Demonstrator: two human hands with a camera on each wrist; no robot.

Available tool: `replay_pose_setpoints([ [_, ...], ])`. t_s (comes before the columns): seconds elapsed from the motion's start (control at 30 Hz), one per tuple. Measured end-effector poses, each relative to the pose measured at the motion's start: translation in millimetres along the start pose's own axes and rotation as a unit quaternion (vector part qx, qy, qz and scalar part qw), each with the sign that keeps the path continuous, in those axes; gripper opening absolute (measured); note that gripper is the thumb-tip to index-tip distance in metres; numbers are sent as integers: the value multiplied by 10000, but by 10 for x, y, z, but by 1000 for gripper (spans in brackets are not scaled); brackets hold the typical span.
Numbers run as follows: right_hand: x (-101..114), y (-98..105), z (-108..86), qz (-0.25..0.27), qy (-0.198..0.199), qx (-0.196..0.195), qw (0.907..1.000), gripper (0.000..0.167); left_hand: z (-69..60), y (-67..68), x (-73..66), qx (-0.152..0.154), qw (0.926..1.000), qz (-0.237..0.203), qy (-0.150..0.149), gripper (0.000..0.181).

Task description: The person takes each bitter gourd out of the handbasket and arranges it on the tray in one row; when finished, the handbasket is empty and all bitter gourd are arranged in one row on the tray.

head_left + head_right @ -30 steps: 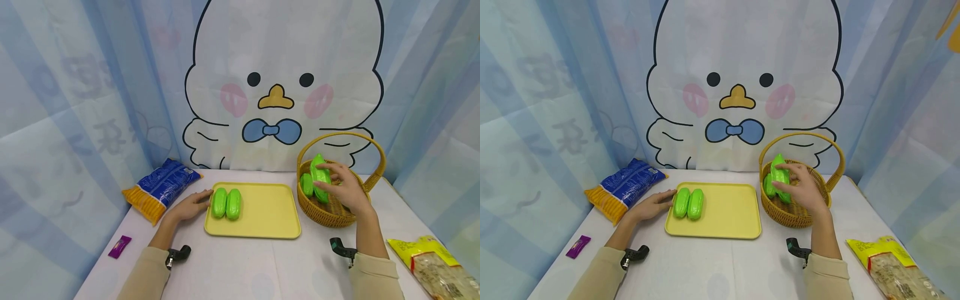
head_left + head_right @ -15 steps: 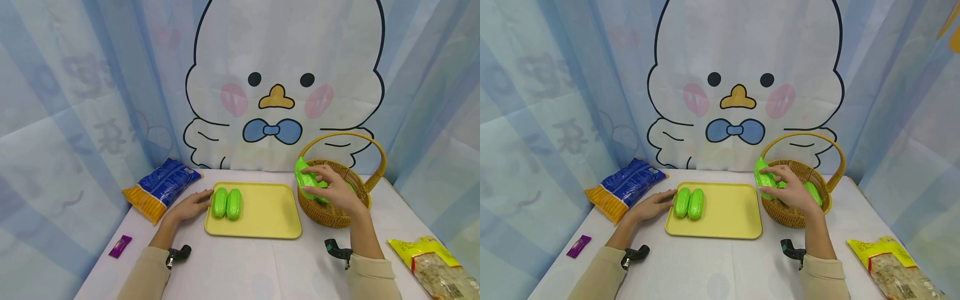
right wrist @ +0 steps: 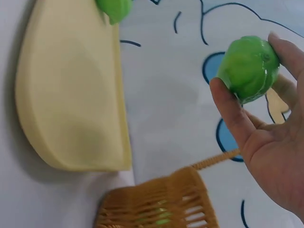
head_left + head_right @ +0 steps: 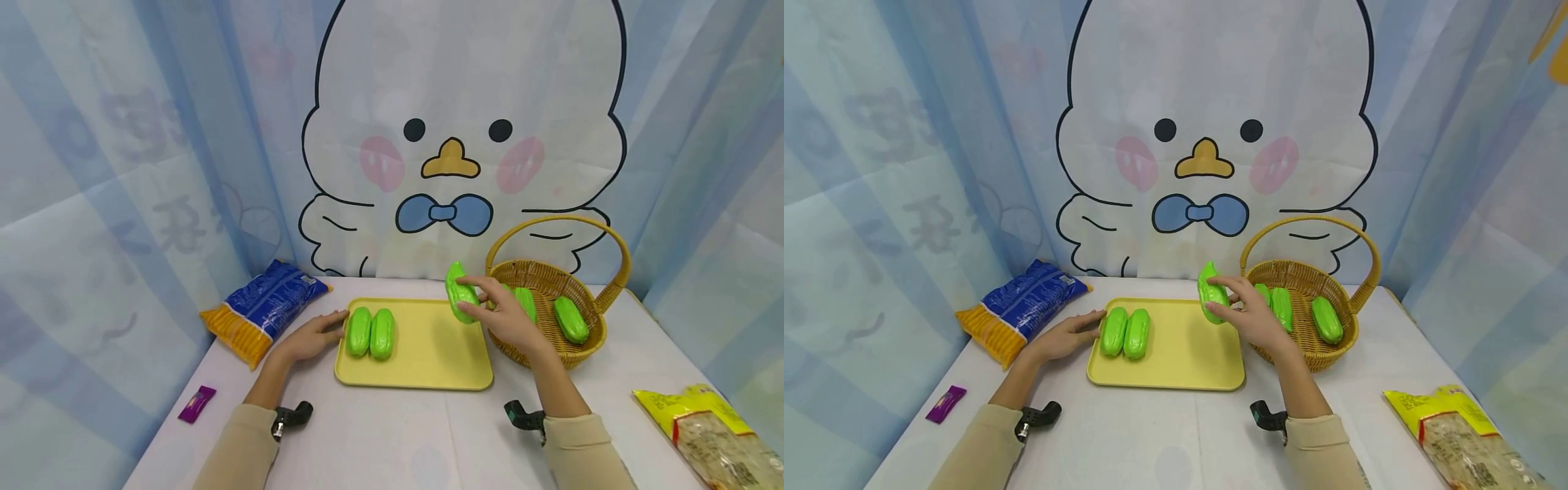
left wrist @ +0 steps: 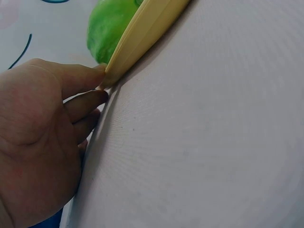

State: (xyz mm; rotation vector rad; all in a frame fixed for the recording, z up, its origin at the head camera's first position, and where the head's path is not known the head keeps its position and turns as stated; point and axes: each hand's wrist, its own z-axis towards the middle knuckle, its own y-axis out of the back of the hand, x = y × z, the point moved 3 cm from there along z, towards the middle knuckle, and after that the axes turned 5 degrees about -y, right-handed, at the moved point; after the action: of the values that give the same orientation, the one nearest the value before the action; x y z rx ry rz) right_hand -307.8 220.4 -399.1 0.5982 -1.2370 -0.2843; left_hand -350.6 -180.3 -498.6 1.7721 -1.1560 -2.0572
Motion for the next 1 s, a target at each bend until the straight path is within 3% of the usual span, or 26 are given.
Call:
replay_pose_setpoints([
  [0.43, -31, -421, 91, -115, -161, 117, 9997, 50, -11, 7, -6, 15, 9999, -105, -40, 57],
  [1.0, -43, -781, 108, -53, -465, 899, 9949, 52, -1, 7, 13, 23, 10000, -4, -59, 56],
])
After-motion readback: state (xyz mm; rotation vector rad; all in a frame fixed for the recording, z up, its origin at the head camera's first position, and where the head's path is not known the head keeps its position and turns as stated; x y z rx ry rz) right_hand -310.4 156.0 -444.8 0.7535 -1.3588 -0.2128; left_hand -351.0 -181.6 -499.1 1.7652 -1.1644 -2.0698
